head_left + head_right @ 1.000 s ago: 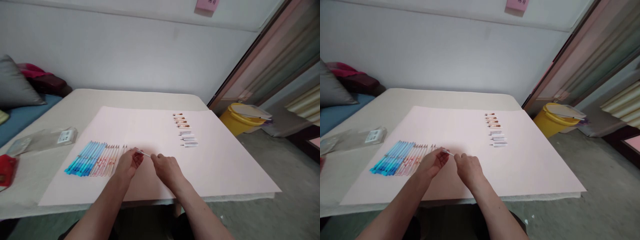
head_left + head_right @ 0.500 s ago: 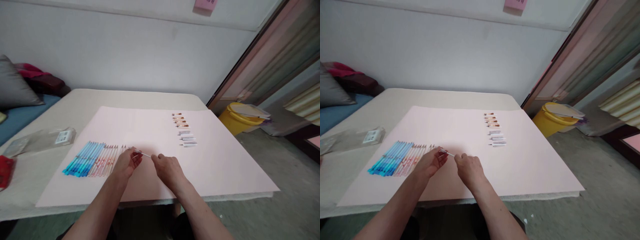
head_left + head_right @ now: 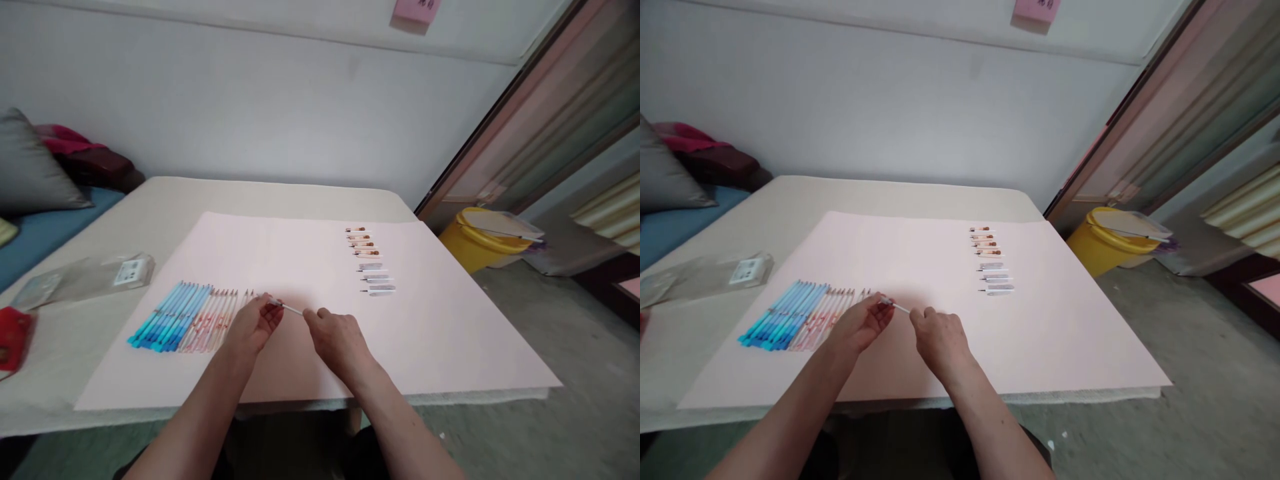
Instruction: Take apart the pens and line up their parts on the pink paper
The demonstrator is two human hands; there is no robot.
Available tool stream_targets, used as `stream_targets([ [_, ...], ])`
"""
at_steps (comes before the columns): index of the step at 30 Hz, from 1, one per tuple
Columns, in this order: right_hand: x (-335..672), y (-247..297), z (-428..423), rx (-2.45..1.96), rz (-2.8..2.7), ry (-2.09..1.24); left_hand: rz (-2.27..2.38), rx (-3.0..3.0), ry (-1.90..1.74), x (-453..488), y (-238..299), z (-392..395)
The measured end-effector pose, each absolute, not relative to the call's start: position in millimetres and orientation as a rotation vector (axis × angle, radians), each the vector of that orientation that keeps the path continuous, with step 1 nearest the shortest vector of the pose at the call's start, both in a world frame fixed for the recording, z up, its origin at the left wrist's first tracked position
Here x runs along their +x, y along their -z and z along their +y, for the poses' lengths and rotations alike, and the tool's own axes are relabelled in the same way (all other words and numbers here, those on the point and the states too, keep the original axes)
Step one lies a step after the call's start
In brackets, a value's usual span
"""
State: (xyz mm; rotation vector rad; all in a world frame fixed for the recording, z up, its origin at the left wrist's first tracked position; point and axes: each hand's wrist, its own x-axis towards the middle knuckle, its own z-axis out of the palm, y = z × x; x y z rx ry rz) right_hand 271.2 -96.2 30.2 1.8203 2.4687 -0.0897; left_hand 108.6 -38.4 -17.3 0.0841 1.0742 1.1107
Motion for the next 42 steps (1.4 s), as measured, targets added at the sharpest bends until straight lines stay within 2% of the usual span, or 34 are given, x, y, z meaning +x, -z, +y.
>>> stream_targets([
  [12,276.9,-35.9,-96.6,1.879,2.438,0.117,1.067,0.008,-1.158,92.7,18.1,-27.7],
  [20,274.8,-33.7,-96.5,1.976,2.462,0.14,0.96,-0.031,-1.031,91.1,10.2,-31.2],
  [30,275.4,-26.8,-93.5,2.122,2.435,0.296,0.977,0.252,-0.994,113.2,4.5,-46.9],
  [42,270.0,-25.8,-93.6,2.024,2.399,0.377,0.988,0.233,-0.949,133.5,9.5,-59.5],
])
